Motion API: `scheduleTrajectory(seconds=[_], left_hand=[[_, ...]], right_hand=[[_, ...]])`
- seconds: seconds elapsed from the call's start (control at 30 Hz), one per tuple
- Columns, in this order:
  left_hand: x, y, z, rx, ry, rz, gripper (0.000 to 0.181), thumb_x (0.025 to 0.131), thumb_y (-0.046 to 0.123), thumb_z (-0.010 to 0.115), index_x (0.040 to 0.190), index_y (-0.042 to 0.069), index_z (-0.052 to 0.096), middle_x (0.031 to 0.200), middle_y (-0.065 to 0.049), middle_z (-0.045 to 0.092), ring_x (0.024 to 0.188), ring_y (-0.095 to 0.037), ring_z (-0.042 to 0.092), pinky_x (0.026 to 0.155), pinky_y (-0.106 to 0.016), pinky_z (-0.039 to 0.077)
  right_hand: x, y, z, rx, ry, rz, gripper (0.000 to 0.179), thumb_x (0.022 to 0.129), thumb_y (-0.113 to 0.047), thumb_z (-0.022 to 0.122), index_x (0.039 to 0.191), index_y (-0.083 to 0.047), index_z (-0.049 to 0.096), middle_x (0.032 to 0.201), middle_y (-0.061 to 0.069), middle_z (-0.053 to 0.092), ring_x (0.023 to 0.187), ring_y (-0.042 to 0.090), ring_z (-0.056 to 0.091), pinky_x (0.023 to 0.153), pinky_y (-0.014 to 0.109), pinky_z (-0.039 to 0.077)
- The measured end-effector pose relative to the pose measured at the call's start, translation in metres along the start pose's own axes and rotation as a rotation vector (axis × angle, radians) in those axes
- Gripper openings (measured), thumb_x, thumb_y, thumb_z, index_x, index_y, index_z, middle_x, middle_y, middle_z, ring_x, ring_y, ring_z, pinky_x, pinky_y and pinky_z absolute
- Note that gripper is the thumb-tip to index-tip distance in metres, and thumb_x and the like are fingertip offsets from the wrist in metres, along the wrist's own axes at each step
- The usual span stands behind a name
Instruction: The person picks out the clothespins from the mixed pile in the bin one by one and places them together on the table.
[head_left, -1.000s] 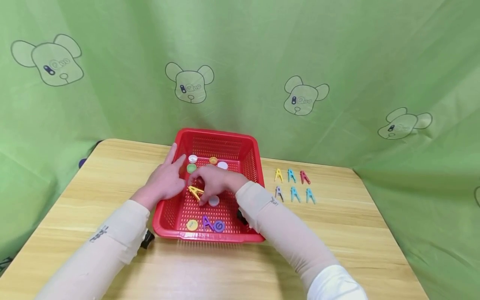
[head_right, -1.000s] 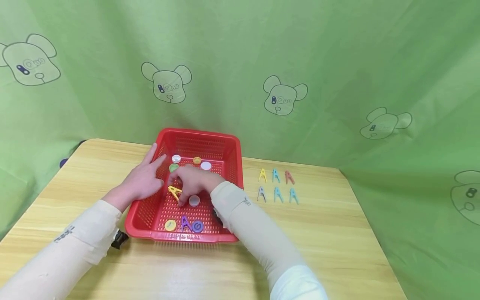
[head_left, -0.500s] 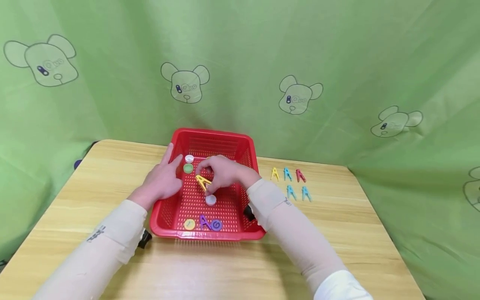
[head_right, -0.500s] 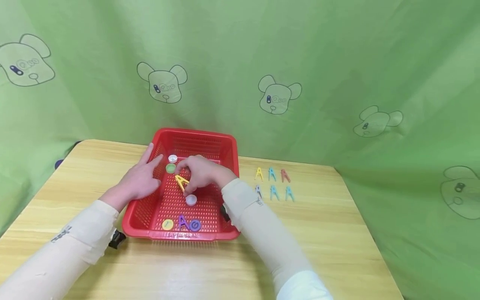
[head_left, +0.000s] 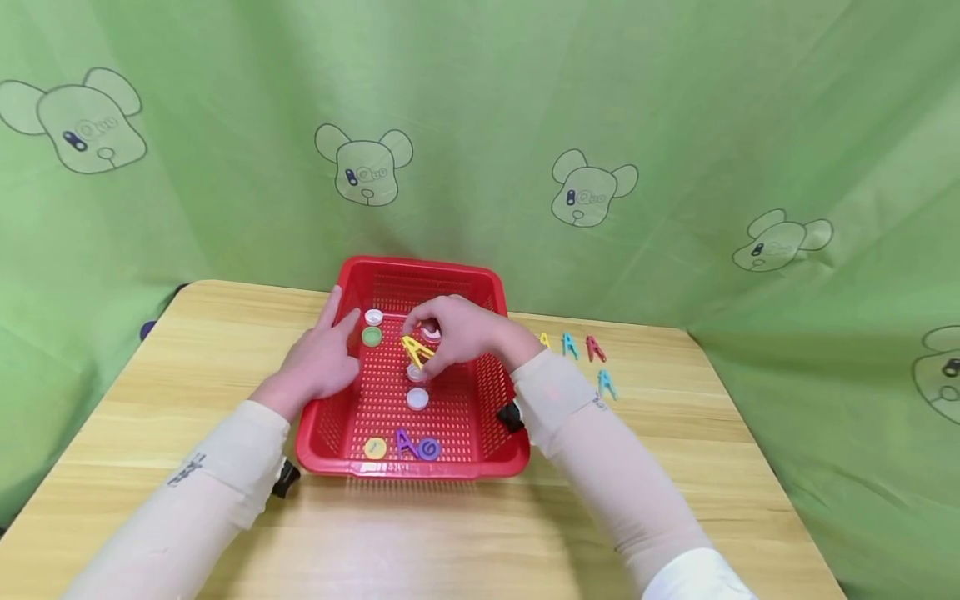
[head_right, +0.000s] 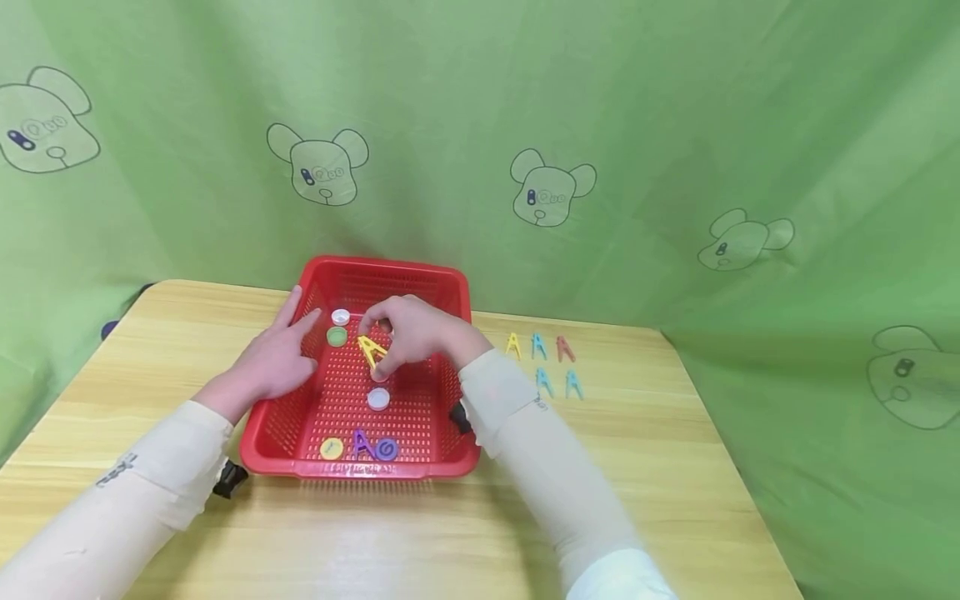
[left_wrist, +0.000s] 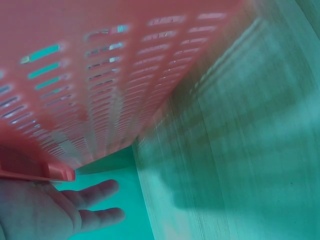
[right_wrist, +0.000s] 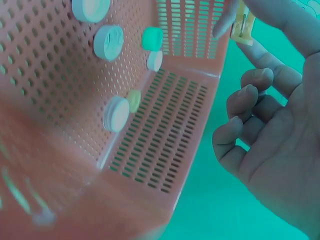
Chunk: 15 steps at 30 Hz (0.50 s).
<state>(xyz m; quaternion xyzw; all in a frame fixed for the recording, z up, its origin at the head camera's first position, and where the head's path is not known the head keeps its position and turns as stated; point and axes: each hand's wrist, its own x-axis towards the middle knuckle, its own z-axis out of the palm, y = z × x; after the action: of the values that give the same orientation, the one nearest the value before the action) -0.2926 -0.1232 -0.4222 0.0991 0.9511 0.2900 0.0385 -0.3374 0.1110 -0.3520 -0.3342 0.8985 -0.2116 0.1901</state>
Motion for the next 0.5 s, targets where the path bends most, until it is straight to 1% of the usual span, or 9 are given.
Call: scheduleTrajectory(seconds=[0.13, 0.2, 0.37, 0.5], left_hand=[[0.000, 0.000, 0.000, 0.002, 0.000, 0.000, 0.080, 0.086, 0.007, 0.060, 0.158, 0.002, 0.024, 0.165, -0.005, -0.018, 0.109, -0.044, 0.059, 0.079, -0.049, 0.058], [-0.001, 0.000, 0.000, -0.003, -0.002, -0.002, 0.080, 0.086, 0.007, 0.060, 0.158, 0.002, 0.024, 0.165, -0.005, -0.019, 0.112, -0.045, 0.058, 0.079, -0.049, 0.058], [-0.002, 0.001, 0.000, -0.015, -0.015, -0.003, 0.081, 0.086, 0.007, 0.060, 0.158, 0.002, 0.023, 0.165, -0.005, -0.020, 0.118, -0.048, 0.054, 0.082, -0.051, 0.057], [-0.001, 0.000, -0.001, -0.016, -0.014, 0.002, 0.080, 0.087, 0.007, 0.060, 0.158, 0.002, 0.023, 0.165, -0.005, -0.021, 0.115, -0.047, 0.056, 0.080, -0.051, 0.057]], right_hand=[[-0.008, 0.003, -0.006, 0.016, 0.025, 0.007, 0.052, 0.069, -0.029, 0.093, 0.114, -0.020, 0.068, 0.105, -0.003, 0.064, 0.100, 0.019, 0.059, 0.077, 0.025, 0.054], [-0.012, 0.004, -0.008, 0.024, 0.036, 0.010, 0.053, 0.069, -0.028, 0.093, 0.114, -0.019, 0.068, 0.105, -0.002, 0.064, 0.099, 0.021, 0.059, 0.076, 0.026, 0.055], [-0.023, 0.012, -0.015, 0.003, 0.059, -0.021, 0.050, 0.069, -0.026, 0.093, 0.112, -0.016, 0.069, 0.100, 0.002, 0.065, 0.089, 0.018, 0.057, 0.073, 0.029, 0.052], [-0.033, 0.021, -0.021, 0.009, 0.074, -0.030, 0.049, 0.068, -0.023, 0.093, 0.110, -0.014, 0.069, 0.094, 0.005, 0.065, 0.082, 0.017, 0.056, 0.070, 0.032, 0.051]])
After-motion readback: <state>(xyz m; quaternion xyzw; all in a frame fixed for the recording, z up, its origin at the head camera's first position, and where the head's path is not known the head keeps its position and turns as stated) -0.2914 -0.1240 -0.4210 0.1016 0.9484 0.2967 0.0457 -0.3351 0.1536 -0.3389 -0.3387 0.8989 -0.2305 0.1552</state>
